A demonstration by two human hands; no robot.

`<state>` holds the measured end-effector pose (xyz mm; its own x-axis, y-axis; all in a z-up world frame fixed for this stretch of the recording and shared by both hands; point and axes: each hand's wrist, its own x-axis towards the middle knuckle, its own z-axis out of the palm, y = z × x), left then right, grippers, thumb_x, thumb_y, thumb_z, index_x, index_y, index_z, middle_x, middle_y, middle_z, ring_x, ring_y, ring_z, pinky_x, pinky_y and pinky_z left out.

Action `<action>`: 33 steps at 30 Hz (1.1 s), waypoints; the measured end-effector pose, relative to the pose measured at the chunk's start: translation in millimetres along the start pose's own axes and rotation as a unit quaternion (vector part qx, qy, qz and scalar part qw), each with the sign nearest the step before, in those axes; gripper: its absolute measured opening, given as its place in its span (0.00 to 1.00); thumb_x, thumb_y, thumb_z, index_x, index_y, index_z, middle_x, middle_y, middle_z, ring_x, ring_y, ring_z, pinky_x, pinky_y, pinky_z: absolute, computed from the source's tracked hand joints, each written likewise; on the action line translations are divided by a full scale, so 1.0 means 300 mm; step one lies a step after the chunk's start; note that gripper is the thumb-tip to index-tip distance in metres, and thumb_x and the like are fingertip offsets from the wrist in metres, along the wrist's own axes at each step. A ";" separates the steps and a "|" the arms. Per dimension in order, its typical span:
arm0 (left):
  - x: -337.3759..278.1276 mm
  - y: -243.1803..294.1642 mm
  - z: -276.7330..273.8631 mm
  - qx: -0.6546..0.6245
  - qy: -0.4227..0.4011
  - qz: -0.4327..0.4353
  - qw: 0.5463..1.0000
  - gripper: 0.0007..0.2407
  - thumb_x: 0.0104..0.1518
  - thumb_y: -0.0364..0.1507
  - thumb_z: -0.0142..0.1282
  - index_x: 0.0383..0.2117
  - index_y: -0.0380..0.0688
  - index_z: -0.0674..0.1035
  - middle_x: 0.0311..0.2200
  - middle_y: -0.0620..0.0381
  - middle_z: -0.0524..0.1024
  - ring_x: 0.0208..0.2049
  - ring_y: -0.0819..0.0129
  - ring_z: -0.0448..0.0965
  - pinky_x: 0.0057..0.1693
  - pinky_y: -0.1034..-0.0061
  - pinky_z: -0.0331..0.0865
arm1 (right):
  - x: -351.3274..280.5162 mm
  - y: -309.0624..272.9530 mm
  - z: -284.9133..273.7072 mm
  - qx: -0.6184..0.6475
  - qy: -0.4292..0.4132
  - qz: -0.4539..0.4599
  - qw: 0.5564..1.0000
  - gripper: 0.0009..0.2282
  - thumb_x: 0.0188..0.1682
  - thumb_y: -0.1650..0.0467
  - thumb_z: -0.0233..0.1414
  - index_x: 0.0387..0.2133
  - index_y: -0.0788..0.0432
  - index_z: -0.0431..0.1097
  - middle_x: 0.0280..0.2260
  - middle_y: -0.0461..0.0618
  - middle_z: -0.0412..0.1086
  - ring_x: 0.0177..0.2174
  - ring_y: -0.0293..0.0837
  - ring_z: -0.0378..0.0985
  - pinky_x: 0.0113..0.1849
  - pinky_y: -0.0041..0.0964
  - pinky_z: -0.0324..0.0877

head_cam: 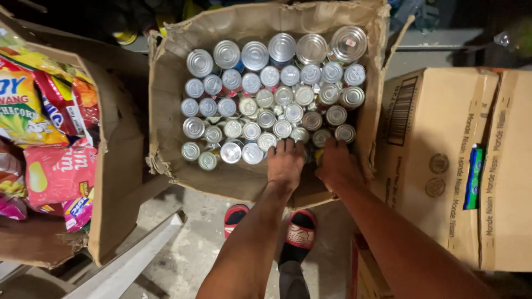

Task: Take canned goods from a cardboard box and organize them on a grocery store shelf.

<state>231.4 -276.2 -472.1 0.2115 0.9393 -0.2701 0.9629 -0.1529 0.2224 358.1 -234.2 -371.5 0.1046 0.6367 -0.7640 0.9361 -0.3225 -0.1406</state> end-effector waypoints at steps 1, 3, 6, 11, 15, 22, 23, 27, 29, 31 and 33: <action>-0.007 0.011 0.010 0.000 -0.002 0.002 1.000 0.16 0.49 0.28 0.56 0.46 0.45 0.76 0.44 0.51 0.73 0.50 0.53 0.70 0.52 0.57 0.65 | 0.005 0.012 0.011 0.002 -0.001 0.002 1.000 0.33 0.36 0.74 0.67 0.56 0.59 0.58 0.58 0.61 0.58 0.52 0.68 0.70 0.47 0.58 0.73; -0.012 0.024 0.023 -0.022 -0.003 -0.036 0.999 0.12 0.55 0.28 0.55 0.45 0.46 0.75 0.45 0.52 0.72 0.51 0.53 0.70 0.53 0.57 0.67 | 0.016 0.026 0.028 0.018 0.014 -0.016 1.000 0.33 0.35 0.72 0.68 0.55 0.59 0.59 0.56 0.62 0.61 0.52 0.67 0.71 0.49 0.56 0.73; 0.004 0.048 -0.006 -0.032 0.005 -0.061 0.998 0.15 0.51 0.25 0.58 0.45 0.46 0.74 0.47 0.50 0.71 0.53 0.51 0.69 0.53 0.56 0.68 | -0.007 0.023 0.019 0.004 0.017 -0.035 0.999 0.33 0.35 0.71 0.68 0.54 0.61 0.59 0.59 0.63 0.58 0.51 0.68 0.72 0.48 0.56 0.72; -0.013 0.055 -0.115 -0.063 -0.035 -0.068 0.995 0.25 0.43 0.20 0.62 0.50 0.43 0.70 0.50 0.43 0.66 0.54 0.45 0.67 0.54 0.57 0.69 | 0.004 0.053 0.037 -0.006 0.008 -0.069 0.998 0.34 0.34 0.72 0.68 0.55 0.60 0.58 0.57 0.65 0.58 0.50 0.68 0.71 0.48 0.56 0.73; -0.043 0.048 -0.151 -0.099 -0.060 -0.076 0.990 0.30 0.40 0.16 0.62 0.54 0.42 0.67 0.52 0.39 0.63 0.55 0.41 0.66 0.54 0.57 0.70 | 0.039 0.091 0.079 -0.034 0.018 -0.097 0.995 0.35 0.31 0.71 0.68 0.54 0.62 0.59 0.54 0.67 0.62 0.50 0.67 0.72 0.49 0.56 0.72; -0.075 0.038 -0.142 -0.154 -0.027 -0.104 0.982 0.29 0.40 0.14 0.62 0.53 0.41 0.67 0.52 0.38 0.62 0.55 0.39 0.65 0.55 0.56 0.70 | 0.104 0.138 0.122 0.011 0.074 -0.164 0.984 0.36 0.24 0.74 0.70 0.51 0.65 0.62 0.53 0.70 0.62 0.50 0.68 0.70 0.49 0.53 0.71; -0.078 0.040 -0.153 -0.175 -0.015 -0.122 0.977 0.29 0.40 0.14 0.62 0.53 0.41 0.67 0.53 0.38 0.62 0.56 0.38 0.64 0.55 0.56 0.70 | 0.100 0.127 0.114 0.016 0.068 -0.150 0.986 0.35 0.25 0.74 0.70 0.50 0.64 0.64 0.52 0.69 0.63 0.50 0.68 0.70 0.48 0.53 0.71; -0.103 0.041 -0.167 -0.251 -0.009 -0.210 0.945 0.32 0.38 0.14 0.63 0.54 0.38 0.65 0.54 0.35 0.58 0.56 0.35 0.61 0.58 0.53 0.66 | 0.128 0.118 0.118 0.007 0.057 -0.123 0.991 0.30 0.28 0.68 0.73 0.45 0.65 0.70 0.47 0.70 0.70 0.48 0.66 0.74 0.49 0.52 0.73; -0.093 0.060 -0.144 -0.274 0.004 -0.248 0.929 0.33 0.37 0.15 0.65 0.55 0.37 0.64 0.54 0.34 0.58 0.56 0.35 0.60 0.60 0.53 0.63 | 0.154 0.128 0.119 0.022 0.060 -0.100 0.993 0.29 0.28 0.67 0.73 0.44 0.64 0.72 0.46 0.68 0.72 0.47 0.64 0.76 0.48 0.51 0.73; -0.090 0.041 -0.147 -0.292 0.016 -0.295 0.910 0.35 0.36 0.16 0.67 0.55 0.36 0.63 0.54 0.33 0.58 0.56 0.35 0.60 0.62 0.53 0.61 | 0.181 0.111 0.145 0.039 0.053 -0.084 0.994 0.28 0.28 0.66 0.74 0.43 0.63 0.74 0.45 0.66 0.74 0.46 0.61 0.78 0.47 0.50 0.74; -0.096 0.035 -0.161 -0.317 -0.012 -0.408 0.856 0.36 0.38 0.21 0.71 0.56 0.35 0.61 0.54 0.33 0.61 0.58 0.38 0.62 0.64 0.57 0.59 | 0.191 0.120 0.185 0.051 0.036 -0.054 0.997 0.28 0.27 0.64 0.74 0.42 0.61 0.77 0.43 0.63 0.77 0.44 0.58 0.81 0.46 0.48 0.75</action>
<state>227.2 -289.9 -416.7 -0.4768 0.6464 -0.5956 0.5087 0.7555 0.4128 379.2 -248.2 -455.1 0.0330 0.7193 -0.6939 0.9050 -0.3162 -0.2847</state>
